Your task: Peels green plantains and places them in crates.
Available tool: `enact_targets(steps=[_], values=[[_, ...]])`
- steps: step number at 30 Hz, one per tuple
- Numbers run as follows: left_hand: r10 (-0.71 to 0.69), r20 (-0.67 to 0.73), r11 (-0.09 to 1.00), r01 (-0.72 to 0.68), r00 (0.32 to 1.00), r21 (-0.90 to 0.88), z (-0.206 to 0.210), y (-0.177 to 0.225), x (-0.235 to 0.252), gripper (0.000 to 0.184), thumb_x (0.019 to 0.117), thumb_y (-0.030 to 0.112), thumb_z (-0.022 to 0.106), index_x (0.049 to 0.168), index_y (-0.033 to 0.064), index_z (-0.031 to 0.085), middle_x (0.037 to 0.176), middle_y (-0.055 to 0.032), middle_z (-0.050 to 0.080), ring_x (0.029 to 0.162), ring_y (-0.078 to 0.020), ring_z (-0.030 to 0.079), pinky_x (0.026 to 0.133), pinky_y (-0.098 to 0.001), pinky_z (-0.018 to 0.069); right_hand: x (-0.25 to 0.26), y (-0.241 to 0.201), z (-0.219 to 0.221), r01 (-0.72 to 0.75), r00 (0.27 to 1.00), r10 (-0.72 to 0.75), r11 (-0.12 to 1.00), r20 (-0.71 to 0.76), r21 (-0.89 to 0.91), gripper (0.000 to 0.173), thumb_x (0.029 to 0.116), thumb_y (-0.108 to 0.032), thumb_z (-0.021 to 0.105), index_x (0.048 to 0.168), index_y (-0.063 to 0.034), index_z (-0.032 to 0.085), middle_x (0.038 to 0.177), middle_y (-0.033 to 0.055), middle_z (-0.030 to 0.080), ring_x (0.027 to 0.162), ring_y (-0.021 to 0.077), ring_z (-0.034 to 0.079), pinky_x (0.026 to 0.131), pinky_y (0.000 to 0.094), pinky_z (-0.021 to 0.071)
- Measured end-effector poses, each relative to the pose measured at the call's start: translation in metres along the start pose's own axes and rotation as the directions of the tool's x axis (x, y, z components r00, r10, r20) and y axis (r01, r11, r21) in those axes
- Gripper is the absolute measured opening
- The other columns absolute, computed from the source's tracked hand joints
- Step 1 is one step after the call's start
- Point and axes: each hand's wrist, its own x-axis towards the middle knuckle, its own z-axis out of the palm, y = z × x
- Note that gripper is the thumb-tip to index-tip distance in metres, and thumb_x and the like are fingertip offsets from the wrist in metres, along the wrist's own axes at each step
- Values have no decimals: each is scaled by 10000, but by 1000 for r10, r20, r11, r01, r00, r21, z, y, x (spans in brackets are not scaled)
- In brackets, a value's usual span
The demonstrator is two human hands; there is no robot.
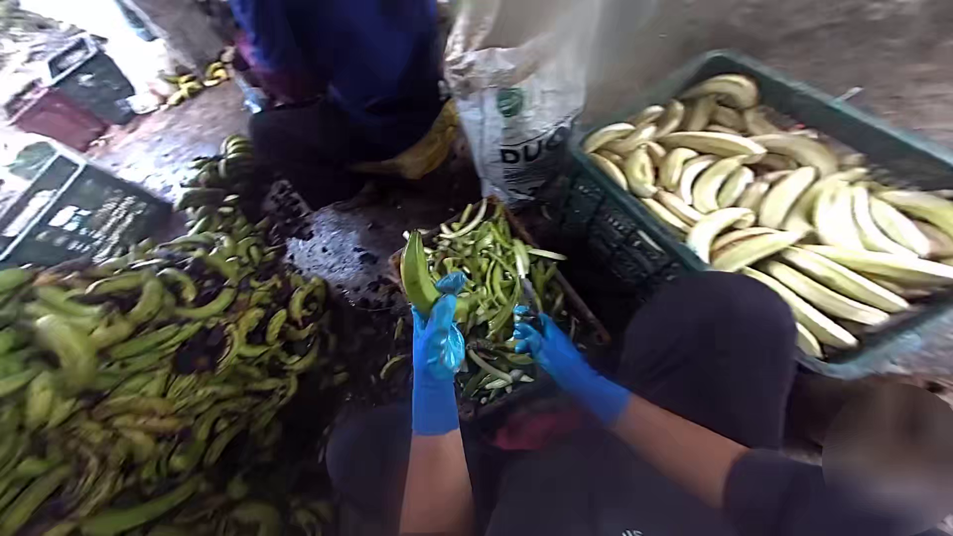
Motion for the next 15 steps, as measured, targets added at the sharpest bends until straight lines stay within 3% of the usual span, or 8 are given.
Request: enact_targets(steps=[2,4,7,9,11,13,14,15], values=[[-8,-9,1000,8,1000,28,-10,18,5,621,915,96,659,1476,116,394,1264,-99,646,1121,-212,647,925,-401,564,-11,-16,2,50,993,-53,998,103,30,500,1078,-299,479,1498,-37,406,994,64,690,764,113,684,706,296,596],[9,-27,1000,-9,1000,-4,-5,34,8,626,944,113,648,1498,154,361,1289,-98,640,1125,-227,662,908,-411,582,-17,-17,10,16,991,-16,1000,135,-3,493,1086,-324,462,1468,-18,402,915,54,709,700,117,689,658,300,599],[51,-105,998,-48,993,27,-5,47,4,557,987,107,573,1497,88,350,1277,-159,622,1108,-265,662,907,-447,585,-23,-20,16,-72,988,84,993,131,-95,476,1082,-384,478,1384,-18,441,906,80,729,668,164,706,633,348,608],[128,-97,991,-123,987,52,-11,45,3,538,950,111,647,1433,46,419,1215,-156,657,1083,-257,673,913,-436,584,-36,-48,18,182,973,-170,981,155,-66,470,1060,-408,484,1286,3,503,873,38,738,634,123,693,588,319,602],[172,-93,984,-167,981,60,-10,40,-2,495,922,64,678,1390,62,515,1213,-94,688,1105,-204,673,956,-387,567,-50,-87,22,611,772,-620,785,143,101,516,1056,-459,500,1228,25,541,918,16,741,691,69,685,608,273,607],[173,-109,984,-166,979,67,-6,36,-5,494,891,51,706,1362,84,562,1230,-58,692,1115,-162,670,947,-335,572,-48,-123,17,803,551,-821,571,151,170,529,1061,-470,492,1269,12,562,1020,72,753,830,114,722,748,318,628],[169,-109,985,-164,980,51,-5,35,-5,481,887,38,708,1346,86,577,1229,-64,694,1109,-166,674,939,-337,575,-42,-126,14,821,542,-821,563,179,96,522,1062,-476,481,1290,-15,562,1014,59,753,821,104,721,737,307,630],[163,-97,987,-161,982,23,-6,35,-6,490,890,43,720,1356,85,574,1245,-84,687,1115,-187,672,943,-357,573,-33,-116,13,774,623,-747,632,232,-46,505,1067,-471,470,1280,-24,567,959,36,743,759,93,703,677,303,621]])
